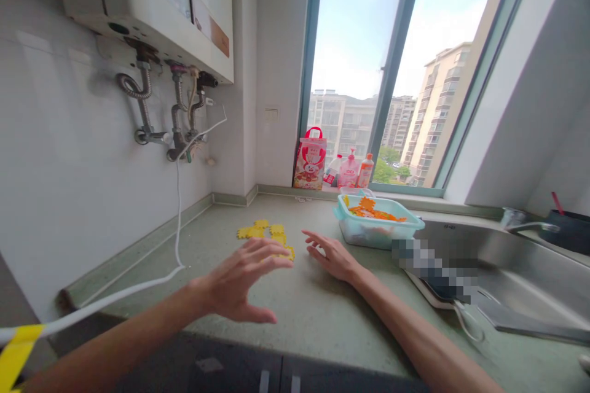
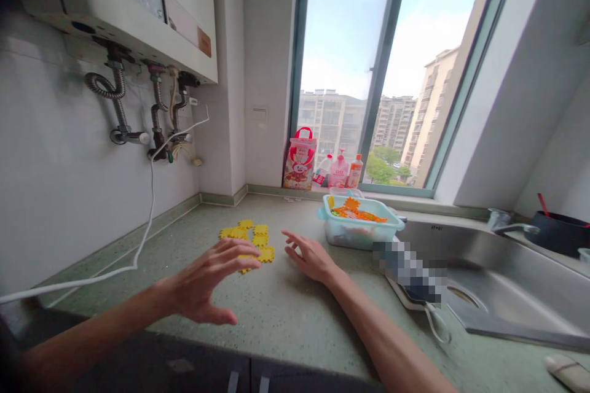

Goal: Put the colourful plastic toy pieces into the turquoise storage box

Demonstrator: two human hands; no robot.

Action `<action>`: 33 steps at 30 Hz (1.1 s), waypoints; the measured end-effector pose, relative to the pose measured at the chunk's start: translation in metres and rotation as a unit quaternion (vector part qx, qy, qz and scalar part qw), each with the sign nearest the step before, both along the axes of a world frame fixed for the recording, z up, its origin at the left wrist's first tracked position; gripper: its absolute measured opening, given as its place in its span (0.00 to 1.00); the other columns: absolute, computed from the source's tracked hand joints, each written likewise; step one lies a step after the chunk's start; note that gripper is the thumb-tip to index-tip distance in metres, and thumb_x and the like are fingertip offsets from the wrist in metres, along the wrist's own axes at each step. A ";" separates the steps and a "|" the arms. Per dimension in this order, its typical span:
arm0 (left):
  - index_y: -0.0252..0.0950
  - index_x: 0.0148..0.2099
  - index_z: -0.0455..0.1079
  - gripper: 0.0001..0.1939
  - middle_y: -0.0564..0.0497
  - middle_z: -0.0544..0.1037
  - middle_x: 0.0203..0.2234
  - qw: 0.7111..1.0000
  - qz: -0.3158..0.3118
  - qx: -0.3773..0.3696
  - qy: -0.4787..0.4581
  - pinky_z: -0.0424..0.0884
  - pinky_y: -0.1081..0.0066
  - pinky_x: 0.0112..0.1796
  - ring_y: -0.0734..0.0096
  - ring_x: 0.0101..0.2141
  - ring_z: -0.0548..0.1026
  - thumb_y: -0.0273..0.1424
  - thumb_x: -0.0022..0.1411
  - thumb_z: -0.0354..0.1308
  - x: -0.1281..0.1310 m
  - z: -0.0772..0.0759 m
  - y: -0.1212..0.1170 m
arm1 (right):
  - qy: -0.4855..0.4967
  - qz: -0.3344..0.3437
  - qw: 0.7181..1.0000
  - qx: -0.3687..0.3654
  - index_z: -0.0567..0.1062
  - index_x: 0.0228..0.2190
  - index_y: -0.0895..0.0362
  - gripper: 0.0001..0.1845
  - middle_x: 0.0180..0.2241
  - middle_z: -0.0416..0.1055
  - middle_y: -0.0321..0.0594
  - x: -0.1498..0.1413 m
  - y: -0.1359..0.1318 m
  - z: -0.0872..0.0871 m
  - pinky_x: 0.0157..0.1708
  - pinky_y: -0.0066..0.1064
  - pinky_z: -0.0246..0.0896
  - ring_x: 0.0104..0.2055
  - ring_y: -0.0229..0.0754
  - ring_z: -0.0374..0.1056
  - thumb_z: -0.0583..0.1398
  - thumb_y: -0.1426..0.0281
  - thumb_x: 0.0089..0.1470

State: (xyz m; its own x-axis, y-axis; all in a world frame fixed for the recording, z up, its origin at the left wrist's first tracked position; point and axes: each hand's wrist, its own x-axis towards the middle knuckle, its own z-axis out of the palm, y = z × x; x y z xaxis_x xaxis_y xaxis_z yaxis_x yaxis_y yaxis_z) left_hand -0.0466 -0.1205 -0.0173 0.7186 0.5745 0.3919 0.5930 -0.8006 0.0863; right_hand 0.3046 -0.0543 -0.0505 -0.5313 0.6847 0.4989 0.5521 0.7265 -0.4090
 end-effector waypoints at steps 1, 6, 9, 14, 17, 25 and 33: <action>0.51 0.72 0.63 0.51 0.43 0.59 0.72 1.000 0.008 -0.018 0.010 0.56 0.43 0.68 0.38 0.70 0.57 0.64 0.52 0.67 -0.006 -0.001 0.017 | -0.007 0.007 1.000 0.002 0.65 0.67 0.48 0.26 0.53 0.78 0.46 -0.005 -0.004 0.002 0.51 0.40 0.72 0.46 0.45 0.77 0.54 0.62 0.71; 0.46 0.79 0.48 0.52 0.39 0.47 0.76 0.983 0.151 -0.101 -0.030 0.49 0.38 0.68 0.37 0.73 0.47 0.68 0.64 0.48 -0.027 -0.021 0.106 | -0.055 0.040 0.998 0.004 0.61 0.70 0.49 0.31 0.65 0.68 0.50 -0.027 -0.010 0.003 0.64 0.45 0.63 0.63 0.51 0.69 0.57 0.60 0.70; 0.48 0.78 0.50 0.47 0.40 0.48 0.76 0.980 0.152 -0.125 0.012 0.45 0.37 0.68 0.39 0.73 0.49 0.67 0.66 0.47 -0.018 -0.028 0.131 | -0.094 0.030 0.995 -0.003 0.59 0.71 0.48 0.38 0.71 0.57 0.53 -0.038 -0.004 0.000 0.68 0.54 0.56 0.71 0.59 0.59 0.61 0.55 0.66; 0.51 0.76 0.57 0.45 0.44 0.55 0.74 0.983 0.100 -0.139 0.074 0.47 0.44 0.69 0.43 0.72 0.52 0.66 0.64 0.53 0.017 -0.026 0.145 | -0.097 0.042 0.994 0.029 0.75 0.61 0.51 0.25 0.62 0.71 0.51 -0.043 0.010 -0.002 0.64 0.50 0.62 0.64 0.55 0.68 0.63 0.57 0.65; 0.52 0.75 0.57 0.44 0.44 0.54 0.74 0.982 0.092 -0.142 0.080 0.48 0.45 0.68 0.44 0.72 0.53 0.65 0.64 0.53 0.035 -0.025 0.149 | -0.083 0.049 0.995 0.040 0.80 0.54 0.51 0.20 0.56 0.77 0.48 -0.033 0.016 -0.001 0.61 0.46 0.65 0.58 0.52 0.72 0.64 0.59 0.65; 0.54 0.75 0.57 0.45 0.44 0.53 0.75 0.981 0.076 -0.165 0.072 0.45 0.38 0.68 0.40 0.73 0.48 0.67 0.63 0.52 0.061 -0.026 0.130 | -0.066 0.024 0.998 -0.003 0.84 0.49 0.49 0.19 0.52 0.80 0.46 -0.005 0.007 0.009 0.57 0.43 0.69 0.53 0.51 0.76 0.69 0.54 0.59; 0.48 0.74 0.61 0.38 0.46 0.60 0.72 0.988 0.005 -0.157 0.001 0.50 0.48 0.69 0.50 0.71 0.58 0.61 0.71 0.46 0.062 -0.015 0.129 | -0.041 -0.007 0.998 -0.036 0.81 0.54 0.53 0.18 0.52 0.80 0.48 0.008 0.004 0.014 0.56 0.42 0.70 0.52 0.50 0.77 0.59 0.61 0.69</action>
State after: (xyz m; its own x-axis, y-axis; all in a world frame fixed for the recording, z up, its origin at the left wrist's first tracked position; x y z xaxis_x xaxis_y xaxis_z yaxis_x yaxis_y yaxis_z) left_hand 0.0156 0.0081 -0.0326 0.7126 0.6749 0.1916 0.6013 -0.7282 0.3289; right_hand 0.3129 -0.0504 -0.0362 -0.5586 0.7247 0.4036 0.5960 0.6890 -0.4124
